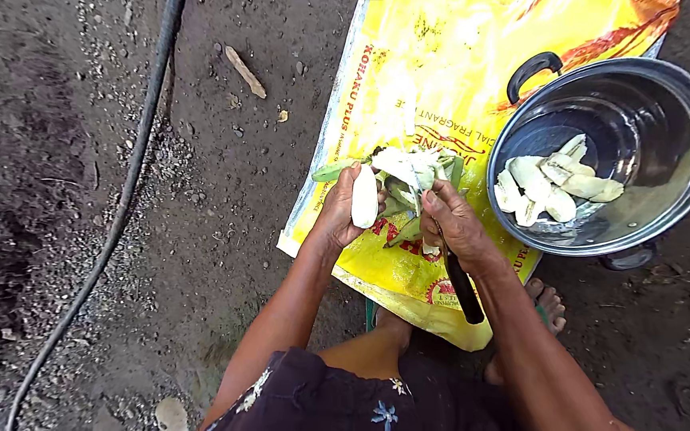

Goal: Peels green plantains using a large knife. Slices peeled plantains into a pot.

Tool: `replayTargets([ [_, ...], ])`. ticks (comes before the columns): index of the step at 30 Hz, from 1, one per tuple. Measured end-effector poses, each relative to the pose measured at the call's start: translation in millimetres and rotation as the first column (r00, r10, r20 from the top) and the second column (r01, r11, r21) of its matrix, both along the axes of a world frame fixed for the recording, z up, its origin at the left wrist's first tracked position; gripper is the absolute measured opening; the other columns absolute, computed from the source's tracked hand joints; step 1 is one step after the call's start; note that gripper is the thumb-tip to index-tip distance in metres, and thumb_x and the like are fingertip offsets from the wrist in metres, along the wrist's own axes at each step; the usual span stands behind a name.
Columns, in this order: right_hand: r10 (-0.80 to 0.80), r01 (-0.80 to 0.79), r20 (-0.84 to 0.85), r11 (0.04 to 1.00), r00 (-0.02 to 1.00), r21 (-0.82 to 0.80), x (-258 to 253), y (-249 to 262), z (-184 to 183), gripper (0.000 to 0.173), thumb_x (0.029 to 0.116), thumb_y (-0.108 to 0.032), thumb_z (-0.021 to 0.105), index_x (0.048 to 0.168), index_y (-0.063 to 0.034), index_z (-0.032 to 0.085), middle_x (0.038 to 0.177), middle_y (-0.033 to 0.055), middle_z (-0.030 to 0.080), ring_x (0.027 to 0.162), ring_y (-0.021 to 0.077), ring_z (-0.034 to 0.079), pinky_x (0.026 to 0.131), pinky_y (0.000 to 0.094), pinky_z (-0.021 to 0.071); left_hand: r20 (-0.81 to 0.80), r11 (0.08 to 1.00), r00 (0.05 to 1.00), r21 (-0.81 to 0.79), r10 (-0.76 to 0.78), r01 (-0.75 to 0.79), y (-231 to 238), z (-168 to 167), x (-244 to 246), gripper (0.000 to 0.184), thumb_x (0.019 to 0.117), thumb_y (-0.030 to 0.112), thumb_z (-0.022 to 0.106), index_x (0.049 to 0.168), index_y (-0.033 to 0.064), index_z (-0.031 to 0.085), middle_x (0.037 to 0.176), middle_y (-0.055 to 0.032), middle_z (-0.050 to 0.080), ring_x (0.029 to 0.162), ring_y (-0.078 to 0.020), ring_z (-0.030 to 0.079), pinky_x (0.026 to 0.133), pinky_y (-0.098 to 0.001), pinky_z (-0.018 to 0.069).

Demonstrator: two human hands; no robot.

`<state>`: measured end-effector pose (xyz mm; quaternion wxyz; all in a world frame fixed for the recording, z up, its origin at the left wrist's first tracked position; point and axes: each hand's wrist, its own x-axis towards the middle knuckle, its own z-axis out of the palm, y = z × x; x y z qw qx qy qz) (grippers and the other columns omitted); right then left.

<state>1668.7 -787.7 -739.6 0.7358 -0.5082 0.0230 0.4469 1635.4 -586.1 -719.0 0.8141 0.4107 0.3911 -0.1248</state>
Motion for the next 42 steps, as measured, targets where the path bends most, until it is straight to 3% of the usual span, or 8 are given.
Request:
replayTargets([
  [3,0.019,-0.018,-0.031,0.999,0.999,0.030,5.3,-7.7,-1.2,0.024,0.1066,-0.033,0.045,0.127,-0.0194,0.049,0.061,-0.0057,0.039,0.044,0.0028,0.037,0.043,0.0163,0.0375,0.039,0.990,0.997,-0.128,0.061,-0.055,8.5,-3.9,-3.2,0.052,0.1110,0.045,0.017,0.122,0.0131,0.057,0.079,-0.0015,0.062,0.066,-0.0106,0.063,0.059,-0.0213,0.0542],
  [8,0.123,-0.122,-0.062,0.992,0.990,0.022,8.1,-16.8,1.3,0.032,0.1070,-0.032,0.042,0.132,-0.0133,0.051,0.057,-0.0075,0.038,0.044,0.0015,0.038,0.044,0.0150,0.0374,0.039,0.963,0.977,-0.182,0.211,-0.201,6.1,4.8,1.2,0.054,0.1096,0.046,0.017,0.116,0.0135,0.060,0.080,-0.0040,0.064,0.068,-0.0148,0.065,0.061,-0.0264,0.0555],
  [15,0.182,-0.144,0.178,0.968,0.967,-0.206,18.6,-30.0,29.5,0.050,0.1024,-0.035,0.051,0.143,-0.0056,0.049,0.062,-0.0077,0.042,0.048,0.0010,0.039,0.047,0.0169,0.0367,0.025,0.965,0.965,0.031,0.261,-0.262,-9.7,30.3,9.0,0.046,0.1113,0.043,0.022,0.124,0.0153,0.056,0.091,-0.0029,0.067,0.070,-0.0118,0.065,0.059,-0.0243,0.0536],
  [20,0.066,-0.015,0.371,0.990,0.926,-0.140,9.9,-8.5,74.6,0.060,0.0977,-0.027,0.060,0.150,-0.0054,0.041,0.070,-0.0030,0.059,0.053,0.0022,0.046,0.051,0.0203,0.0409,0.053,0.958,0.986,0.251,-0.160,0.142,-7.8,84.6,23.0,0.036,0.1131,0.033,0.026,0.128,0.0088,0.048,0.102,-0.0051,0.065,0.092,-0.0140,0.068,0.085,-0.0326,0.0580],
  [25,-0.256,0.293,0.544,0.956,0.799,0.019,-13.9,12.4,113.3,0.067,0.0970,-0.036,0.060,0.151,-0.0016,0.040,0.065,-0.0077,0.054,0.052,-0.0006,0.045,0.051,0.0178,0.0418,-0.014,0.802,0.898,0.442,-0.441,0.401,-6.3,172.8,56.6,0.023,0.1116,0.022,0.038,0.127,0.0086,0.047,0.104,-0.0044,0.066,0.091,-0.0132,0.071,0.082,-0.0301,0.0603],
  [28,-0.351,0.396,0.612,0.916,0.709,0.066,-28.6,12.2,130.0,0.073,0.0965,-0.042,0.059,0.150,0.0035,0.038,0.070,-0.0072,0.055,0.056,-0.0021,0.046,0.054,0.0172,0.0428,0.050,0.790,0.904,0.508,-0.425,0.344,-20.0,204.9,66.2,0.021,0.1115,0.020,0.038,0.127,0.0084,0.046,0.102,-0.0047,0.065,0.090,-0.0127,0.070,0.082,-0.0298,0.0597],
  [31,-0.352,0.420,0.673,0.905,0.650,0.067,-35.3,3.7,138.5,0.081,0.0951,-0.042,0.064,0.152,0.0072,0.033,0.078,-0.0031,0.066,0.065,-0.0025,0.058,0.062,0.0167,0.0518,0.232,0.865,0.913,0.460,-0.337,0.202,-40.3,208.0,55.7,0.022,0.1109,0.016,0.035,0.127,0.0084,0.047,0.101,-0.0043,0.066,0.090,-0.0139,0.069,0.082,-0.0322,0.0599],
  [42,-0.324,0.397,0.705,0.916,0.630,0.066,-49.1,1.1,148.5,0.083,0.0944,-0.042,0.066,0.151,0.0101,0.035,0.074,-0.0019,0.063,0.061,-0.0013,0.056,0.059,0.0173,0.0499,0.370,0.957,0.915,0.286,-0.158,0.050,-57.5,206.4,11.9,0.022,0.1114,0.015,0.031,0.122,0.0098,0.049,0.105,-0.0076,0.069,0.094,-0.0165,0.071,0.085,-0.0326,0.0596],
])
